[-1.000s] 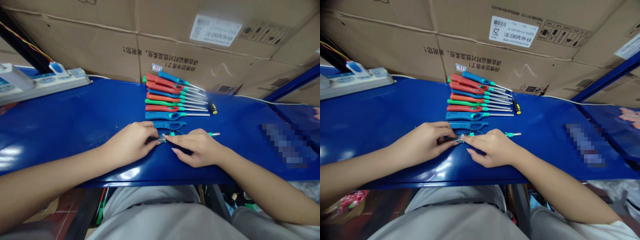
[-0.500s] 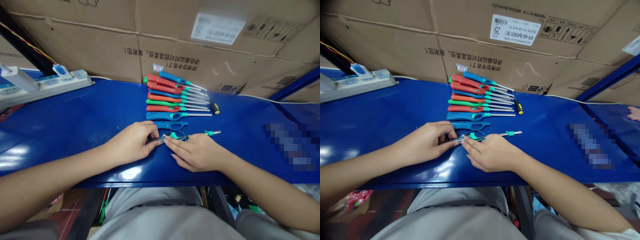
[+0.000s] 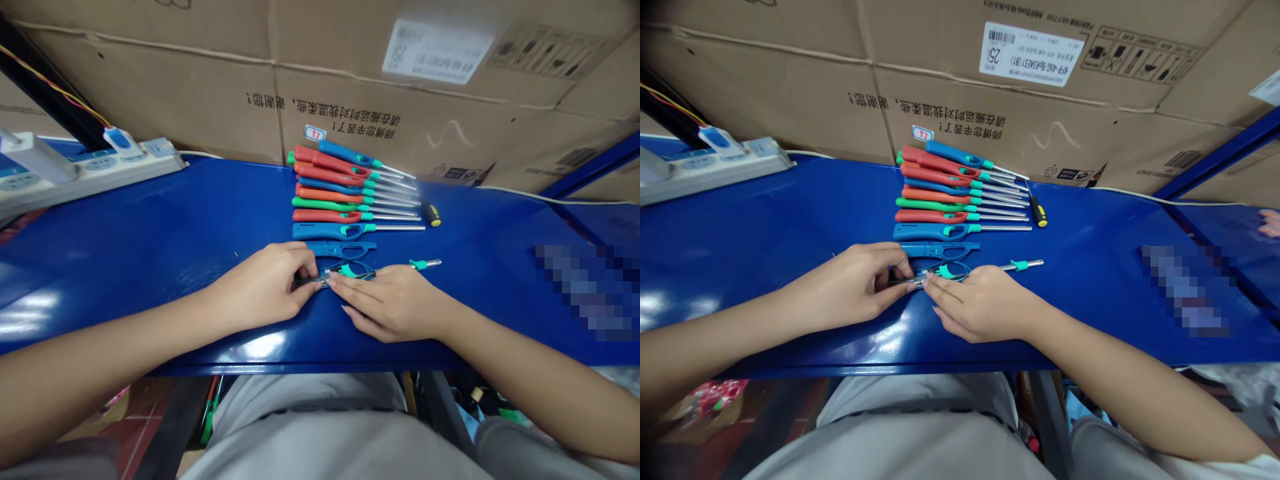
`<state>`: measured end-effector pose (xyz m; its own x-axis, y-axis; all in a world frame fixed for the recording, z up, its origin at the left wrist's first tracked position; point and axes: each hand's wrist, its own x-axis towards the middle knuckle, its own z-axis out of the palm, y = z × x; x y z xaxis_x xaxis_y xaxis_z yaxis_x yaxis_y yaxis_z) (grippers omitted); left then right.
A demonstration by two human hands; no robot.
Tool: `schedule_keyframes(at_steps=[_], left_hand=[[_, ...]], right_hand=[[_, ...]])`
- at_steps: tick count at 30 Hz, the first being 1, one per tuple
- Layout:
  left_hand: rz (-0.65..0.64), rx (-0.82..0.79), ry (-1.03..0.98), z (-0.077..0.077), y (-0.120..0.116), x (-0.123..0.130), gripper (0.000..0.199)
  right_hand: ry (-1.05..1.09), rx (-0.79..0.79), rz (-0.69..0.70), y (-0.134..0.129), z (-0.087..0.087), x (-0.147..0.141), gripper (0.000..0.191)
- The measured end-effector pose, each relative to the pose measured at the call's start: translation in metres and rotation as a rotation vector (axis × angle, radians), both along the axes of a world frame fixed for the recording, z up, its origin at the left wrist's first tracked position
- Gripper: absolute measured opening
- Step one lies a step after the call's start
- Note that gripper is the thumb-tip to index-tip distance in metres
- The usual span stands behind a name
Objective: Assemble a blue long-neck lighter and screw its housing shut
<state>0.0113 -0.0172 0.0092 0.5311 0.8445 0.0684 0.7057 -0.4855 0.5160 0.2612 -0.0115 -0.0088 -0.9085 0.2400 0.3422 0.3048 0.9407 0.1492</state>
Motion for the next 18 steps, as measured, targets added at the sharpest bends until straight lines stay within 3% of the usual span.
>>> schedule_keyframes(at_steps=[7, 13, 18], left_hand=[[-0.028, 0.021, -0.014, -0.001, 0.002, -0.001, 0.009], [-0.038, -0.006, -0.039, 0.000, 0.003, -0.001, 0.008], [-0.046, -0.016, -0.061, 0.000, 0.003, -0.001, 0.008]], right_hand=[[0.027, -0.092, -0.014, -0.002, 0.004, 0.000, 0.037], [0.199, -0.382, -0.123, 0.001, 0.006, 0.002, 0.034], [0.326, -0.516, -0.077, 0.011, 0.007, 0.005, 0.029]])
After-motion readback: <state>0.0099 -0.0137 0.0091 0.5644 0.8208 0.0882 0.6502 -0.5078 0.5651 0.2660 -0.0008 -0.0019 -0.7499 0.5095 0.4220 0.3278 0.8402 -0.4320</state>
